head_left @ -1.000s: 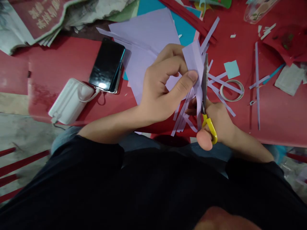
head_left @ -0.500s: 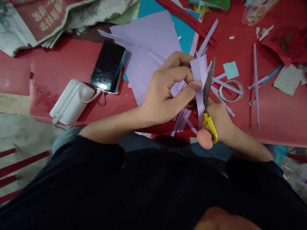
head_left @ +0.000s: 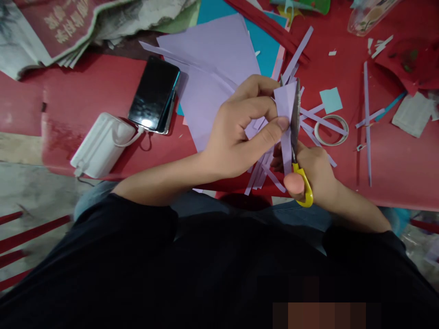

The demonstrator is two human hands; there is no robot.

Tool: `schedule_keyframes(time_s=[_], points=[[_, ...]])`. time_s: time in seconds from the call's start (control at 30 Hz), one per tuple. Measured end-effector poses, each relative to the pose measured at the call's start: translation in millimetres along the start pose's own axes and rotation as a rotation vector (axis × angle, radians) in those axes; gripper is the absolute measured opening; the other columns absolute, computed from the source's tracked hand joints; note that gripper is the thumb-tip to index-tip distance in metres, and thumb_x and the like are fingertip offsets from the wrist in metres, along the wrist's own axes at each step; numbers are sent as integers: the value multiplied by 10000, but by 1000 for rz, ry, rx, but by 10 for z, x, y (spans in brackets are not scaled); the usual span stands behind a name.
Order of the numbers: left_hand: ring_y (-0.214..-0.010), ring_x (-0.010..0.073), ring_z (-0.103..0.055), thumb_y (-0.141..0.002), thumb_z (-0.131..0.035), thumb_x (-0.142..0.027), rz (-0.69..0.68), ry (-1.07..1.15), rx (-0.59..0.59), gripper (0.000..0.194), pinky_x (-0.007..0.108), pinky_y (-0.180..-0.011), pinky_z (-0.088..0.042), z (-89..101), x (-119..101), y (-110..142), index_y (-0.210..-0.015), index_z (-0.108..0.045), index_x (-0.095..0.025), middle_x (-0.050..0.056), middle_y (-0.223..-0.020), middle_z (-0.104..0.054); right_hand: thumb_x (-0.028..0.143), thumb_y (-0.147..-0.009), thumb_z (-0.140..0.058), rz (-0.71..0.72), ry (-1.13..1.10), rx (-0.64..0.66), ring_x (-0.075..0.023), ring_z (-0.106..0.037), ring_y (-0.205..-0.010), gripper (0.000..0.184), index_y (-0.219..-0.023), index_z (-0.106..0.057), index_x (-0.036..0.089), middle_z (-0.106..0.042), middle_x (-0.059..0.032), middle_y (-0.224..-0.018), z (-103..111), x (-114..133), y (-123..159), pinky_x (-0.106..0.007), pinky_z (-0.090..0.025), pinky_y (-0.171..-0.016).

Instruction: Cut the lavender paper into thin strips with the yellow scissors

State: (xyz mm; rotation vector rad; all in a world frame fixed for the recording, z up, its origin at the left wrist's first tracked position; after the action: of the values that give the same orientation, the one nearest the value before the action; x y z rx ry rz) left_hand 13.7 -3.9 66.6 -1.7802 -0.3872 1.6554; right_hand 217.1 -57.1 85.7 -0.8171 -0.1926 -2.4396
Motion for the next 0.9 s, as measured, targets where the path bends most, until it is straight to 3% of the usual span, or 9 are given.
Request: schedule_keyframes(time_s=[0.07, 0.17, 0.2, 0.23, 0.33, 0.5, 0.63, 0.77, 0.9], points=[[-1071, 231, -694, -1004, -771, -504, -37, -44, 40, 271, 426, -931, -592, 49, -47, -20, -906, -738, -253, 70, -1137, -688, 981, -959, -182, 4, -58, -13, -258, -638, -496, 1105, -1295, -704, 68, -622, -37, -569, 21, 7, 2, -380, -476, -515], [-1179, 212, -676, -1090, -634, -230, 251, -163, 93, 226, 446, -1072, -565, 64, -103, -48, -873, -697, -228, 78, -1192, -683, 989, -951, -214, 2, -92, -30, -247, -613, -485, 1083, -1307, -711, 96, -610, -33, -563, 34, 19, 5, -378, -466, -508], [-1162, 213, -687, -1090, -643, -265, 192, -147, 85, 218, 443, -1046, -577, 60, -101, -53, -881, -694, -228, 73, -1181, -683, 986, -955, -201, -4, -99, -29, -237, -599, -476, 1079, -1298, -712, 101, -594, -23, -548, 33, 25, 4, -371, -461, -506], [-1077, 217, -711, -1063, -695, -367, 17, -95, 34, 227, 424, -943, -602, 58, -87, -55, -880, -692, -233, 62, -1129, -682, 980, -962, -185, -10, -104, -27, -227, -585, -468, 1068, -1279, -715, 108, -576, -14, -532, 31, 33, 1, -362, -454, -502], [-1016, 219, -735, -1028, -720, -511, -74, -83, 14, 304, 399, -866, -611, 48, 66, -38, -876, -696, -248, 54, -1108, -696, 978, -965, -168, -4, -85, -56, -200, -524, -426, 1020, -1153, -726, 145, -524, 6, -489, 35, 67, -13, -341, -391, -467], [-1044, 234, -732, -1021, -697, -583, -62, -85, -2, 345, 412, -901, -608, 42, 137, -22, -877, -719, -271, 65, -1113, -718, 974, -968, -191, -27, -86, -56, -192, -518, -430, 940, -1064, -711, 196, -530, -1, -507, 63, 107, -19, -342, -382, -471], [-1055, 260, -729, -961, -725, -696, 57, -51, -3, 441, 452, -937, -601, 32, 60, -31, -829, -716, -276, 76, -1106, -715, 1006, -936, -208, -41, -87, -63, -182, -456, -407, 997, -1124, -723, 173, -508, 7, -512, 56, 100, -16, -345, -324, -463], [-1017, 267, -722, -884, -747, -798, 157, -53, 4, 554, 461, -930, -598, 32, 13, -47, -757, -684, -262, 74, -1039, -717, 1016, -929, -181, -35, -53, -112, -147, -398, -388, 1034, -1021, -731, 145, -452, 32, -485, 26, 97, -24, -313, -258, -454], [-1013, 250, -698, -993, -733, -620, 191, -66, -44, 458, 439, -910, -567, 60, -111, -80, -749, -649, -242, 74, -1042, -719, 978, -970, -217, 14, -75, -145, -136, -460, -399, 984, -954, -715, 129, -485, 34, -482, 6, 111, -20, -284, -284, -453]])
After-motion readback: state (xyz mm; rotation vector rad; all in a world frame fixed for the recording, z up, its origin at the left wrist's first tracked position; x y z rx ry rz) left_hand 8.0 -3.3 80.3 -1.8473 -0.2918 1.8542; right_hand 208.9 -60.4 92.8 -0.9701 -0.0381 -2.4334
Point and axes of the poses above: each hand's wrist, its own y-axis away from the middle knuckle, its own z-axis out of the back of the hand, x = y × z, the point moved 1 cm from there along -y, towards the middle knuckle
